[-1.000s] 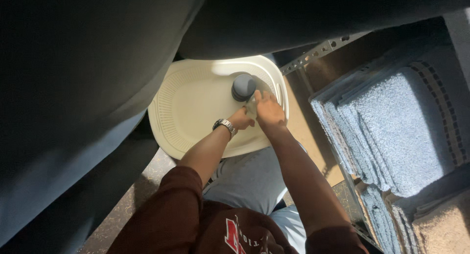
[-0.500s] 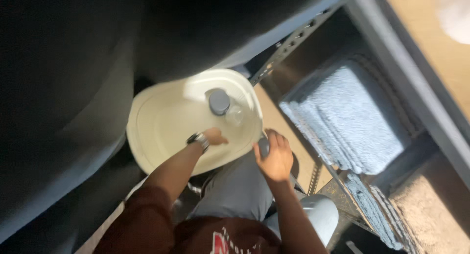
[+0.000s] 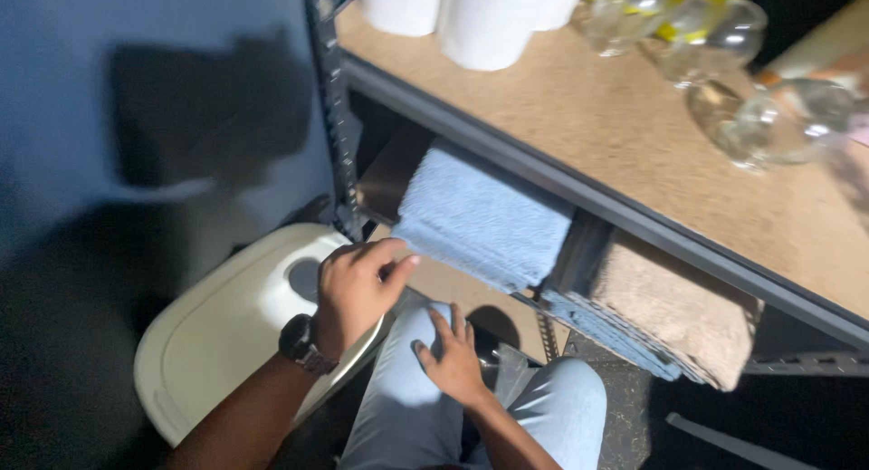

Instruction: The person organizes items from a metal shelf into a white plastic basket. They handle several black circular objects, clear glass jars, and rolls of toilet paper, placing them into the basket one by one.

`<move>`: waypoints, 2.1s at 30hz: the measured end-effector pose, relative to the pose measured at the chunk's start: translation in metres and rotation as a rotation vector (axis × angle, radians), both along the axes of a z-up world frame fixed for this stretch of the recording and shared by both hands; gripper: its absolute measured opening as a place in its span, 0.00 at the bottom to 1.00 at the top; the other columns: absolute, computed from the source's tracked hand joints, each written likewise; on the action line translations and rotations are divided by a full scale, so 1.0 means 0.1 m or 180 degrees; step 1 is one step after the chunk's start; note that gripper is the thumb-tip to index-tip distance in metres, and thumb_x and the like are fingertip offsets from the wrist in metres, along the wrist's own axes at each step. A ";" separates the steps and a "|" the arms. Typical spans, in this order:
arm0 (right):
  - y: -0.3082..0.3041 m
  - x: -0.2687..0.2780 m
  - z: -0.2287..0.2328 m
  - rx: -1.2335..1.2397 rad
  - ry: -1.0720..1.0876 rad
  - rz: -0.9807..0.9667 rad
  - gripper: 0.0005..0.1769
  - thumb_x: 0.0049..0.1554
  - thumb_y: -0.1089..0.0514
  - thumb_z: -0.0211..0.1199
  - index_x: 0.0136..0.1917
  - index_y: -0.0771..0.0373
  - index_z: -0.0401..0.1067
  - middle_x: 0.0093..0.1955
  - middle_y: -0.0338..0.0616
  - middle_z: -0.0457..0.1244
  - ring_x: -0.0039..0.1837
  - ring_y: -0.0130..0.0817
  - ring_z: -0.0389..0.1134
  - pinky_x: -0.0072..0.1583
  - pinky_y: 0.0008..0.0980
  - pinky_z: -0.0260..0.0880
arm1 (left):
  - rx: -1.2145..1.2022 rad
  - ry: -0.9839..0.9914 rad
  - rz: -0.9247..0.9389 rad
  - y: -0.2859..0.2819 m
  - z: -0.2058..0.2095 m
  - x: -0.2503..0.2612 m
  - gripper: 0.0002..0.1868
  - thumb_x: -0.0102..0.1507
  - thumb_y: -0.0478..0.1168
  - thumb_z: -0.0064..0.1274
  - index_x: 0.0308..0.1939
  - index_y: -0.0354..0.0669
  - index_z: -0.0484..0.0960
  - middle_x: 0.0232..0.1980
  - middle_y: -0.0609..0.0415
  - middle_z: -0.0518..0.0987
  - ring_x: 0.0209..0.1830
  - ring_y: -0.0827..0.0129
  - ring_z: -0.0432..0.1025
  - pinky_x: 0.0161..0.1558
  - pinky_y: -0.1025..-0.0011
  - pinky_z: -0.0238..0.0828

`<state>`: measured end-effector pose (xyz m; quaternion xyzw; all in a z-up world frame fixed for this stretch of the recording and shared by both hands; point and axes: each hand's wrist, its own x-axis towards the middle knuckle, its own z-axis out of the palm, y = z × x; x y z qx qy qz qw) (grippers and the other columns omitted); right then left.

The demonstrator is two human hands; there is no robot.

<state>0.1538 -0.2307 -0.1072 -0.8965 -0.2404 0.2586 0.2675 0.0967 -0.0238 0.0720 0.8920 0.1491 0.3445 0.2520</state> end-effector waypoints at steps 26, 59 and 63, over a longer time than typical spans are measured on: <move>-0.92 1.69 3.13 0.1532 -0.3658 -0.0523 0.19 0.59 0.51 0.69 0.59 0.65 0.74 0.52 0.50 0.68 0.56 0.51 0.69 0.59 0.44 0.69 | 0.0845 -0.0139 -0.1433 -0.43 1.87 2.93 0.54 0.56 0.61 0.73 0.75 0.39 0.62 0.76 0.41 0.62 0.75 0.48 0.59 0.73 0.51 0.60; -0.97 0.83 3.40 0.2139 -0.4046 -0.0081 0.57 0.61 0.58 0.78 0.86 0.65 0.38 0.87 0.59 0.44 0.84 0.54 0.58 0.77 0.47 0.67 | 0.0734 -0.1568 -0.1791 -0.47 1.94 1.68 0.46 0.57 0.61 0.76 0.70 0.43 0.72 0.67 0.46 0.80 0.63 0.52 0.79 0.60 0.58 0.78; -1.65 0.34 2.37 0.1803 -0.4755 0.0702 0.31 0.61 0.66 0.72 0.73 0.61 0.64 0.85 0.68 0.42 0.85 0.53 0.46 0.86 0.66 0.36 | 0.0691 -0.1774 -0.1671 -0.28 1.88 1.11 0.46 0.60 0.54 0.80 0.71 0.39 0.71 0.68 0.44 0.79 0.67 0.54 0.78 0.70 0.61 0.75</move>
